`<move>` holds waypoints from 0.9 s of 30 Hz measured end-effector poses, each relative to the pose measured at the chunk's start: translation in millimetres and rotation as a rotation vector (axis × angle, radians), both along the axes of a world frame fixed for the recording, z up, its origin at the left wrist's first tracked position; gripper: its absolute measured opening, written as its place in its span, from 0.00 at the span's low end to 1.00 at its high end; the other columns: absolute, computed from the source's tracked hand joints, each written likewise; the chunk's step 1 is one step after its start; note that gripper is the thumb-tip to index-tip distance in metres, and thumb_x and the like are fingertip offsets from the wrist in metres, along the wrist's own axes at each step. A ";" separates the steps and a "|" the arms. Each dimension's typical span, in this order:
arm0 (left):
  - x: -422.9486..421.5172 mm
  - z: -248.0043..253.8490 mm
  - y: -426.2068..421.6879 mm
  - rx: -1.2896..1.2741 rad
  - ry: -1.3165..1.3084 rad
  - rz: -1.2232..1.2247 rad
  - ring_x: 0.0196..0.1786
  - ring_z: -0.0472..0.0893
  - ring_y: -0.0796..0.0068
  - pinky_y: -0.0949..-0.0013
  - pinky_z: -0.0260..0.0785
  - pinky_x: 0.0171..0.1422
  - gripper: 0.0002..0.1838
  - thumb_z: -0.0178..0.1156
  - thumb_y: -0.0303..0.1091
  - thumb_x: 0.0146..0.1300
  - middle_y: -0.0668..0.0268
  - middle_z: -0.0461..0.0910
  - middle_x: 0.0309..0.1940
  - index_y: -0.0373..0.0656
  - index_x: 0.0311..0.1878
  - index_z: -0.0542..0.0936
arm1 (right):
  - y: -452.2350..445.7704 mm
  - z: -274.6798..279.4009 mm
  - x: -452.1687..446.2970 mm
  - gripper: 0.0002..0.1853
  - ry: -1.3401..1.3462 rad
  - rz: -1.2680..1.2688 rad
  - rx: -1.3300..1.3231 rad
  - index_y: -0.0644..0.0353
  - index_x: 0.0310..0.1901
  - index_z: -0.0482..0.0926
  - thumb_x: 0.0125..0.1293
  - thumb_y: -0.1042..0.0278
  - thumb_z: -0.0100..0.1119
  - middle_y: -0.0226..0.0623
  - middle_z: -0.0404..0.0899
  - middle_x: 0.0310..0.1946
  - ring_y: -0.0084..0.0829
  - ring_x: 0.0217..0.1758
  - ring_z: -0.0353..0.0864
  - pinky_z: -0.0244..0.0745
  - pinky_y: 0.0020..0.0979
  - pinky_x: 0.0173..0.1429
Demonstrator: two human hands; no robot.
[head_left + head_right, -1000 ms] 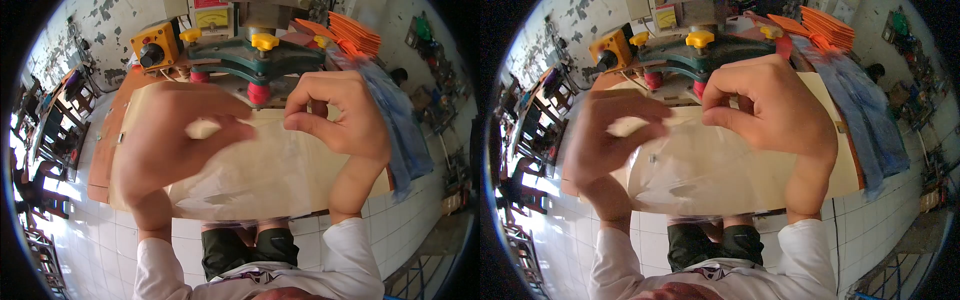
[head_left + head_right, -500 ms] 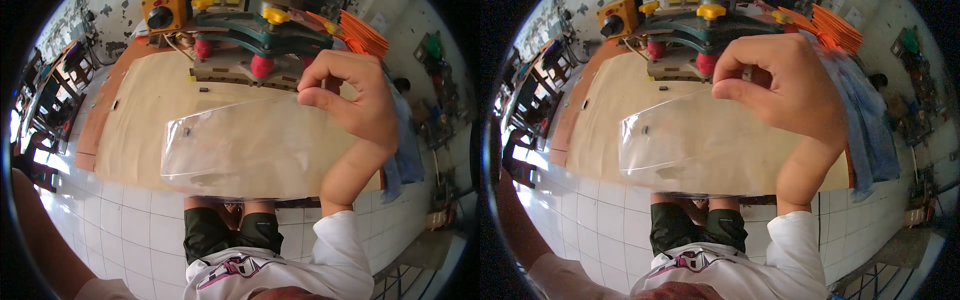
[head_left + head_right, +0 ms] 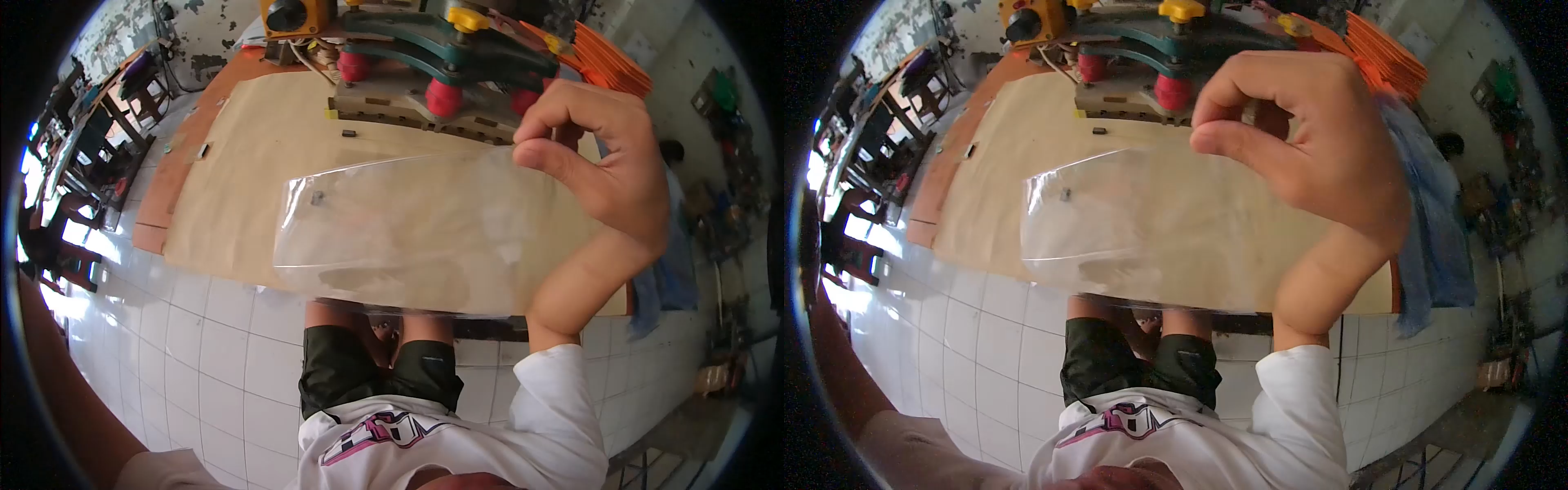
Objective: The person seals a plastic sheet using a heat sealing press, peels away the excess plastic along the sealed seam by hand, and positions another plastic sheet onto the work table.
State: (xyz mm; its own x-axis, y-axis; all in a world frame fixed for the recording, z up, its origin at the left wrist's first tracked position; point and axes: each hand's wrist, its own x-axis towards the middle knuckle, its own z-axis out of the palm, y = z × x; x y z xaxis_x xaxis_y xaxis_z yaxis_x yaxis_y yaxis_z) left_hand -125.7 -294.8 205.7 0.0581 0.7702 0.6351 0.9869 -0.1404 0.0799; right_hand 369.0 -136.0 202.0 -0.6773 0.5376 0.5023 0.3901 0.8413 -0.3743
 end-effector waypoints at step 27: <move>63.0 -24.3 35.1 0.000 -0.200 -0.456 0.44 0.83 0.58 0.52 0.68 0.57 0.18 0.62 0.34 0.61 0.52 0.84 0.42 0.31 0.51 0.80 | -9.9 9.7 3.4 0.06 0.003 -0.087 0.058 0.63 0.32 0.86 0.62 0.71 0.73 0.31 0.85 0.27 0.16 0.24 0.77 0.69 0.19 0.27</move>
State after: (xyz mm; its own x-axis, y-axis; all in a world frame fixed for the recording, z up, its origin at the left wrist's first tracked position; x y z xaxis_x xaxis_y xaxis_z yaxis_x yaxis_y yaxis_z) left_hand -62.7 -259.7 181.5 0.2658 0.6944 0.6686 0.7902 -0.5543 0.2615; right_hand 372.4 -145.9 211.7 -0.6273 0.5646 0.5364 0.4616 0.8243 -0.3277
